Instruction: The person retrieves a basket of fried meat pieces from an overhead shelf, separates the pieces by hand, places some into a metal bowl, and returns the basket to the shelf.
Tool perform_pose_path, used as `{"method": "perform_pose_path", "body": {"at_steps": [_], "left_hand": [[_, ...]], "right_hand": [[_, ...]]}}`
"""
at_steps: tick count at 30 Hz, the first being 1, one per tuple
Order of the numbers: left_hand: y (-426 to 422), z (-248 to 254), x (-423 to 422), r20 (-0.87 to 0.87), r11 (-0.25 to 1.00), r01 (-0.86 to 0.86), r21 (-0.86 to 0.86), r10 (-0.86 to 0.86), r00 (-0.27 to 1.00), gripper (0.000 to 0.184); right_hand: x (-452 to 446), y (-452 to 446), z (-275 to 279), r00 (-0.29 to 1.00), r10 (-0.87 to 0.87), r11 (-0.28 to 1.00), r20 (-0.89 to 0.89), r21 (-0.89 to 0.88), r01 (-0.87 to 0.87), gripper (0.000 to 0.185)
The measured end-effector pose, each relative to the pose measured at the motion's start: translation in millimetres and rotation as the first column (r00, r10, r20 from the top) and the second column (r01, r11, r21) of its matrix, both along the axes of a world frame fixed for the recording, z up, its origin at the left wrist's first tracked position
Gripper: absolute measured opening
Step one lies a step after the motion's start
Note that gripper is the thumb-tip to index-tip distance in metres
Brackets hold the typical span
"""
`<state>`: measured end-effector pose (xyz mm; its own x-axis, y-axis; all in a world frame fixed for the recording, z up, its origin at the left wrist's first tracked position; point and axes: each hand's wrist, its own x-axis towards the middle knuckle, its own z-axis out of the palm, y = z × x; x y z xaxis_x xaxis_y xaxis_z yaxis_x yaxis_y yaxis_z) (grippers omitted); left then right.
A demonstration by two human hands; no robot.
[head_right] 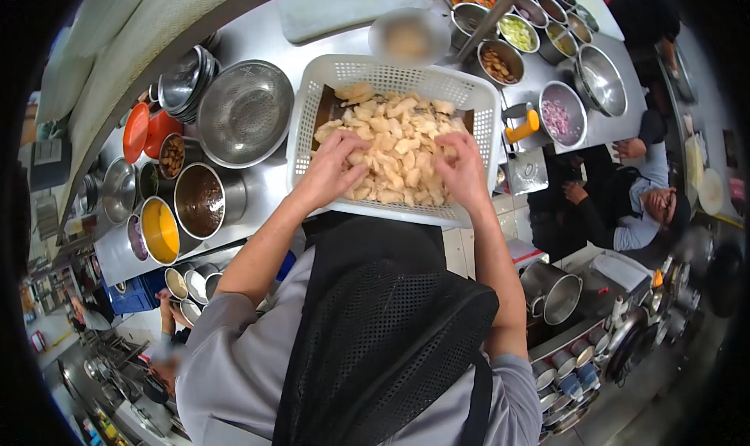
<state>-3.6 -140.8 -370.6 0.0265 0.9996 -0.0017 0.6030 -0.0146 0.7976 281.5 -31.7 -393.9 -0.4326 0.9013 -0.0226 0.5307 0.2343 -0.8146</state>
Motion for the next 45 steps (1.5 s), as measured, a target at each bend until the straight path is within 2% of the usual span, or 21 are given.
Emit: {"method": "perform_pose_path", "body": {"at_steps": [2, 5, 9, 10, 14, 16, 19, 21, 22, 25, 26, 29, 30, 32, 35, 36, 39, 42, 43, 44, 45], "left_hand": [[7, -1, 4, 0.143, 1.000, -0.004, -0.025, 0.007, 0.990, 0.030], [23, 4, 3, 0.239, 0.988, -0.042, 0.146, 0.006, 0.971, 0.030], [33, 19, -14, 0.108, 0.969, -0.066, 0.237, 0.041, 0.993, 0.030], [32, 17, -19, 0.088, 0.968, -0.059, 0.246, 0.038, 0.995, 0.032], [11, 18, -28, -0.119, 0.997, 0.055, 0.054, -0.049, 0.992, 0.041], [-1, 23, -22, -0.176, 0.991, 0.131, -0.040, -0.136, 0.975, 0.047], [-2, 21, -4, -0.210, 0.971, 0.240, -0.013, -0.238, 0.948, 0.053], [6, 18, 9, -0.240, 0.947, 0.310, 0.083, -0.283, 0.929, 0.052], [9, 19, 15, -0.240, 0.938, 0.329, 0.110, -0.296, 0.925, 0.051], [19, 17, 28, -0.250, 0.928, 0.347, 0.136, -0.307, 0.918, 0.045], [23, 15, 32, -0.254, 0.928, 0.348, 0.136, -0.307, 0.917, 0.042], [45, -2, 57, -0.230, 0.873, 0.462, 0.156, -0.423, 0.876, 0.036], [50, -9, 69, -0.300, 0.855, 0.494, 0.159, -0.435, 0.849, 0.034], [59, -24, 91, -0.439, 0.817, 0.555, 0.156, -0.446, 0.780, 0.029], [64, -32, 102, -0.512, 0.829, 0.558, 0.016, -0.473, 0.717, 0.026], [63, -26, 100, -0.526, 0.833, 0.536, 0.136, -0.398, 0.751, 0.023], [70, -16, 87, -0.473, 0.869, 0.491, 0.056, -0.410, 0.780, 0.025], [78, -11, 72, -0.090, 0.936, 0.342, 0.087, -0.335, 0.938, 0.026], [81, -6, 66, 0.054, 0.956, 0.281, 0.083, -0.286, 0.957, 0.026], [82, -1, 57, 0.177, 0.973, 0.230, -0.005, -0.225, 0.958, 0.030], [84, -1, 48, 0.385, 0.990, 0.115, -0.078, -0.076, 0.920, 0.030]], "right_hand": [[-2, 8, 1, 0.990, -0.080, 0.996, -0.116, 0.023, 0.083, 0.038], [-4, 14, 33, 0.987, -0.074, 0.990, -0.142, -0.131, 0.055, 0.041], [12, 6, 52, 0.998, -0.061, 0.998, 0.012, -0.001, 0.061, 0.043], [17, 2, 55, 0.993, -0.049, 0.995, 0.104, 0.092, 0.039, 0.043], [32, -23, 50, 0.966, 0.043, 0.986, 0.256, -0.164, 0.000, 0.046], [23, -37, 40, 0.940, 0.013, 0.996, 0.342, -0.086, 0.017, 0.050], [6, -43, 22, 0.915, 0.012, 1.000, 0.403, 0.010, -0.018, 0.052], [1, -37, 12, 0.893, 0.019, 0.998, 0.451, 0.052, -0.047, 0.050], [3, -30, 10, 0.909, 0.005, 0.999, 0.416, 0.043, -0.025, 0.048], [15, -18, 22, 0.987, -0.119, 0.993, 0.110, -0.009, 0.121, 0.047], [20, -14, 33, 0.988, -0.130, 0.985, 0.086, -0.100, 0.139, 0.048], [29, -9, 46, 0.909, -0.317, 0.907, -0.272, -0.368, 0.206, 0.054], [32, -9, 47, 0.853, -0.361, 0.883, -0.378, -0.433, 0.182, 0.053], [37, -10, 50, 0.813, -0.416, 0.863, -0.407, -0.459, 0.212, 0.053], [43, -15, 51, 0.807, -0.431, 0.874, -0.404, -0.408, 0.263, 0.047], [49, -17, 50, 0.830, -0.421, 0.883, -0.365, -0.374, 0.283, 0.045], [59, -29, 47, 0.871, -0.428, 0.891, -0.243, -0.276, 0.361, 0.040], [61, -32, 45, 0.905, -0.400, 0.908, -0.147, -0.201, 0.368, 0.032], [59, -31, 45, 0.913, -0.385, 0.915, -0.137, -0.185, 0.359, 0.031], [54, -31, 45, 0.920, -0.372, 0.921, -0.125, -0.170, 0.350, 0.030], [50, -30, 46, 0.926, -0.360, 0.927, -0.112, -0.154, 0.342, 0.028]]}}
